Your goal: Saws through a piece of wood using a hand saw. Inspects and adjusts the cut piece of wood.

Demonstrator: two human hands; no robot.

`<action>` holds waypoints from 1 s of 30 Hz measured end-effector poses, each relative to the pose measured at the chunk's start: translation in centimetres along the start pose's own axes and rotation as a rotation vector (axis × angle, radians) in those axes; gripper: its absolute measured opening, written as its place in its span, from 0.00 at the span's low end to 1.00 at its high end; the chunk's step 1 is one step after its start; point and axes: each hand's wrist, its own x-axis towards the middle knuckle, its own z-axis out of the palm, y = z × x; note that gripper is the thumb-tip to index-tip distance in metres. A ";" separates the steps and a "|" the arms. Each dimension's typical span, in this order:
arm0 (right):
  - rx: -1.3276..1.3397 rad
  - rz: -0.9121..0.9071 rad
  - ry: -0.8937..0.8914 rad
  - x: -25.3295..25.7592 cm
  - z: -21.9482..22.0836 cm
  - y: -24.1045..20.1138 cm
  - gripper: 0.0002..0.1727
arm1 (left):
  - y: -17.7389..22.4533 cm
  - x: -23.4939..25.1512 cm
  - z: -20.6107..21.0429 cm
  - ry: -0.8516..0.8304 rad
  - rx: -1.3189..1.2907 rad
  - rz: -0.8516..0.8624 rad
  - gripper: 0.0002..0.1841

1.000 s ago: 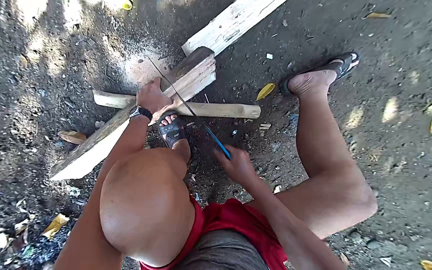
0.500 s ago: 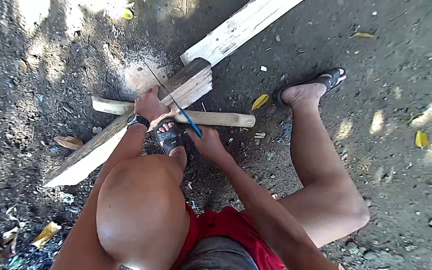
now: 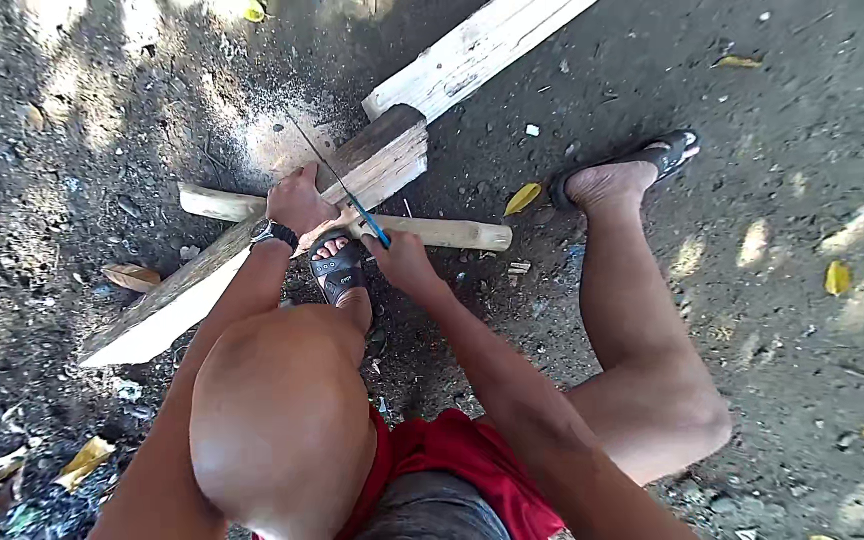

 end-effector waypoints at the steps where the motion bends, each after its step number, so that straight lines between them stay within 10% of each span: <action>1: -0.008 0.005 0.002 -1.5 -0.4 0.8 0.28 | 0.3 0.1 0.0 0.002 -0.003 -0.004 0.50; 8: -0.162 0.070 0.106 -23.8 -5.8 8.8 0.25 | -0.1 -0.1 0.0 -0.019 0.005 0.008 0.49; 16: -0.089 0.036 -0.058 0.0 -1.3 1.3 0.28 | 0.0 0.5 -0.1 0.001 -0.001 -0.008 0.51; 25: -0.148 0.056 0.095 -23.4 -6.2 9.3 0.26 | 0.4 -0.1 -0.6 -0.013 -0.019 -0.011 0.48; 30: -0.117 0.048 -0.026 -11.0 -3.9 5.5 0.25 | -0.1 0.3 -0.1 0.005 -0.005 0.010 0.50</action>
